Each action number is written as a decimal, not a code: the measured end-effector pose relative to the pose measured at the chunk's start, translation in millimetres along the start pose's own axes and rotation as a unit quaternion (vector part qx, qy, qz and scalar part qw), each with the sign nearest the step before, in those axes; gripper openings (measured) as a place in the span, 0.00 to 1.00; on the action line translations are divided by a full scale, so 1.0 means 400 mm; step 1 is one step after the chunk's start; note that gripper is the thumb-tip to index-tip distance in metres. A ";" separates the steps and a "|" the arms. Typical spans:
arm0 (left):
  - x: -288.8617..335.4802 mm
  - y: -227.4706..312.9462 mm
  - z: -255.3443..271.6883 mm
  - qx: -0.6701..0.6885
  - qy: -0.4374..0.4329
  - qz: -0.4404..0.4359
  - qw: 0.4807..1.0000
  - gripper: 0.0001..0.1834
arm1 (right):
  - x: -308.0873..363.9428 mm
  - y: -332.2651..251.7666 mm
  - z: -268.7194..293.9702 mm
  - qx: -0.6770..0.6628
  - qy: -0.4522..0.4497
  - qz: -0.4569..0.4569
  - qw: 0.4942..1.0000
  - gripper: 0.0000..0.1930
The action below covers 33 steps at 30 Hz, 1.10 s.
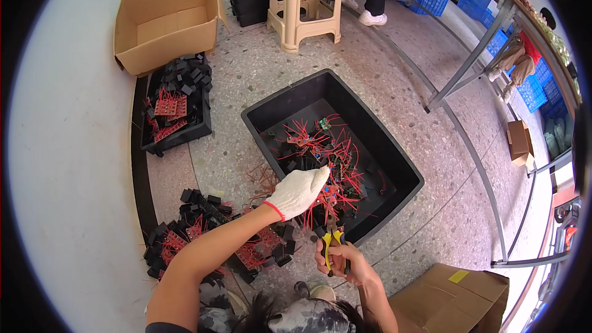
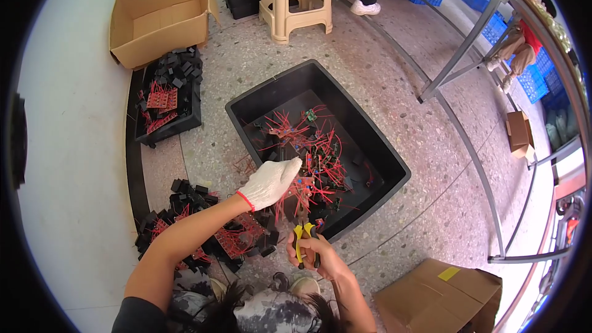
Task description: Trimming or crimping electrical wire bundles using a pair of pliers.
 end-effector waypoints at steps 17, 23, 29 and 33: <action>-0.009 0.009 -0.005 0.020 -0.027 -0.009 0.999 0.36 | 0.018 0.004 0.000 0.217 0.082 -0.014 0.973 0.17; -0.013 -0.001 -0.017 0.052 -0.039 -0.025 0.998 0.35 | 0.016 -0.007 0.032 0.211 0.032 -0.027 0.977 0.15; -0.012 0.002 -0.007 0.078 0.008 -0.003 0.997 0.36 | 0.016 -0.004 -0.011 0.208 0.074 0.020 0.975 0.16; -0.014 0.010 -0.016 0.101 -0.016 0.027 0.994 0.36 | 0.020 0.005 0.003 0.328 0.127 0.008 0.936 0.17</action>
Point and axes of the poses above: each hand's wrist, its own x-axis away from the middle knuckle, its own z-axis out of the back of the hand, y = z × x, the point moved 6 cm from there along -x, towards the middle knuckle, and after that the axes turned 4 degrees about x, right-handed, at the moved point
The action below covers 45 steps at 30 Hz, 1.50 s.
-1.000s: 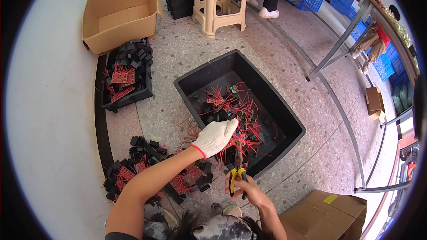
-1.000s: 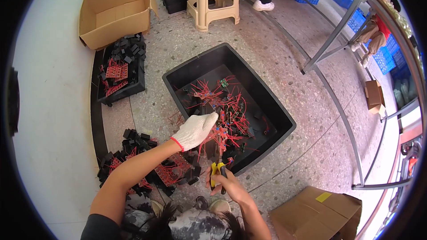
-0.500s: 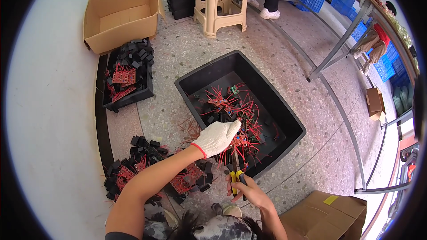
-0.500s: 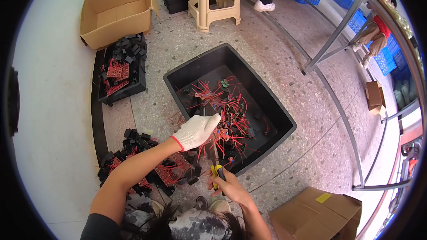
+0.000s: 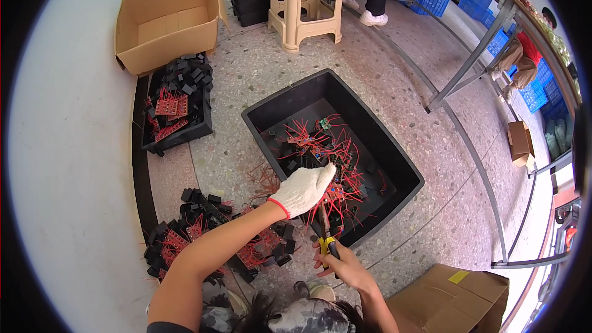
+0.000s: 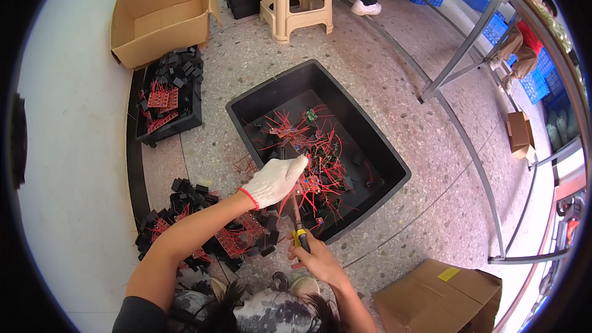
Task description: Trimming or crimping electrical wire bundles using a pair of pliers.
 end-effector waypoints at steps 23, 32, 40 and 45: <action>-0.039 0.001 0.018 -0.598 0.054 -0.071 0.797 0.36 | -0.027 0.052 0.017 -0.683 -0.126 -0.076 0.715 0.26; 0.308 -0.122 0.366 -0.409 0.190 -0.071 0.890 0.29 | -0.025 0.260 -0.057 -0.074 -0.021 -0.007 0.997 0.17; 0.934 -0.360 0.360 -0.297 0.597 0.206 0.716 0.20 | -0.222 0.230 -0.146 0.416 0.085 0.043 0.905 0.21; 0.777 -0.244 0.237 -0.252 0.403 0.021 0.879 0.11 | -0.275 0.216 -0.125 0.398 0.070 -0.048 0.913 0.24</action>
Point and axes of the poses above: each hand's wrist, its own x-axis away from the middle knuckle, its own z-axis out of the back of the hand, y = z × x, the point moved 6 cm from there along -x, towards the middle knuckle, and after that the axes turned 4 degrees about x, right-handed, at the moved point
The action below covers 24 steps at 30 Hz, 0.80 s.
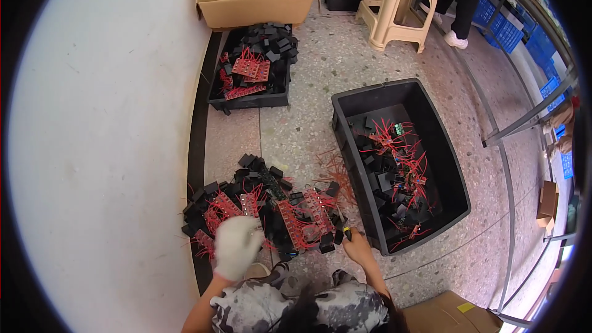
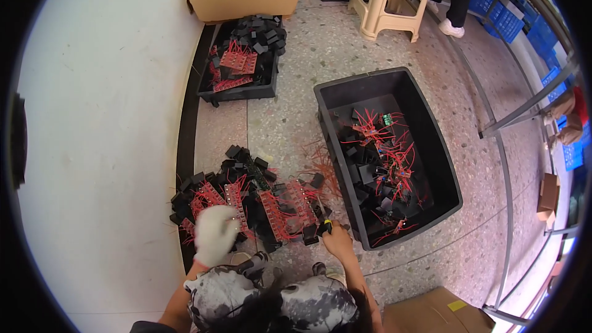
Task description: Trimming or crimping electrical wire bundles using a pair of pliers.
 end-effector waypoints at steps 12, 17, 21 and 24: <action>-0.096 -0.133 -0.644 0.032 -0.235 0.353 0.905 0.62 | 0.136 0.110 -0.089 -0.483 -0.101 -0.033 0.869 0.18; -0.151 0.009 -0.528 0.221 -0.198 0.195 0.935 0.50 | 0.188 0.060 0.007 -0.495 -0.104 0.005 0.863 0.20; -0.241 0.133 -0.381 0.355 -0.220 0.136 0.898 0.43 | 0.187 -0.033 0.164 -0.447 -0.067 0.109 0.885 0.20; -0.336 0.227 -0.306 0.470 -0.285 0.212 0.808 0.40 | 0.176 -0.121 0.276 -0.361 -0.053 0.182 0.913 0.20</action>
Point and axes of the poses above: each hand's wrist, its own x-axis away from the middle knuckle, its own z-axis out of the back of the hand, y = z × x, the point moved 6 cm from there along -x, towards the middle knuckle, and after that the axes turned 4 degrees about x, right-handed, at the moved point
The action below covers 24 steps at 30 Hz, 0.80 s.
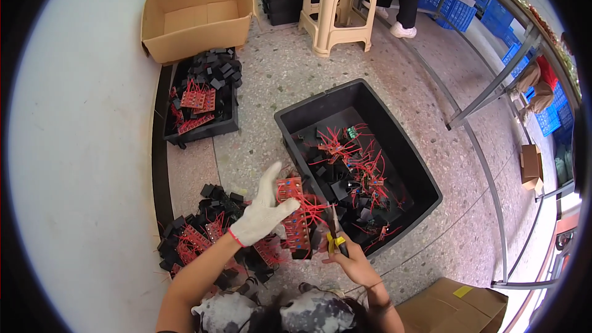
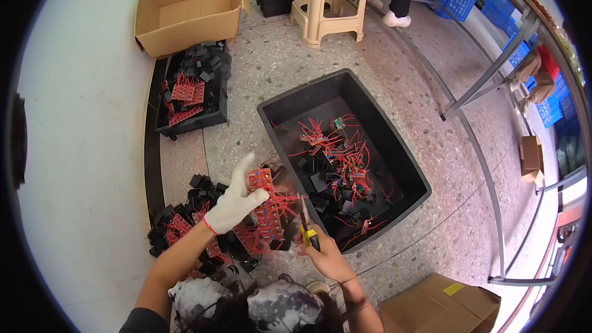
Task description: Trimming or crimping electrical wire bundles using a pair of pliers.
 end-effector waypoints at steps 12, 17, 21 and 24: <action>-0.153 0.120 -0.291 -0.284 -0.210 -0.163 0.921 0.23 | 0.082 -0.079 0.172 -0.007 0.114 -0.051 0.992 0.18; -0.192 0.097 -0.352 -0.293 -0.194 -0.146 0.925 0.26 | 0.125 -0.032 0.200 -0.037 0.147 -0.096 0.984 0.19; -0.193 0.081 -0.405 -0.319 -0.208 -0.152 0.912 0.27 | 0.119 0.015 0.226 -0.068 0.158 -0.105 0.980 0.17; -0.216 0.053 -0.390 -0.369 -0.174 -0.184 0.894 0.28 | 0.116 0.016 0.237 -0.051 0.149 -0.132 0.979 0.16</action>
Point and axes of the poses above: each hand's wrist, its own x-axis away from the middle knuckle, its own z-axis out of the back of the hand, y = z × x, the point moved 6 cm from there along -x, towards the middle knuckle, and after that the axes turned 4 degrees about x, right-handed, at the moved point
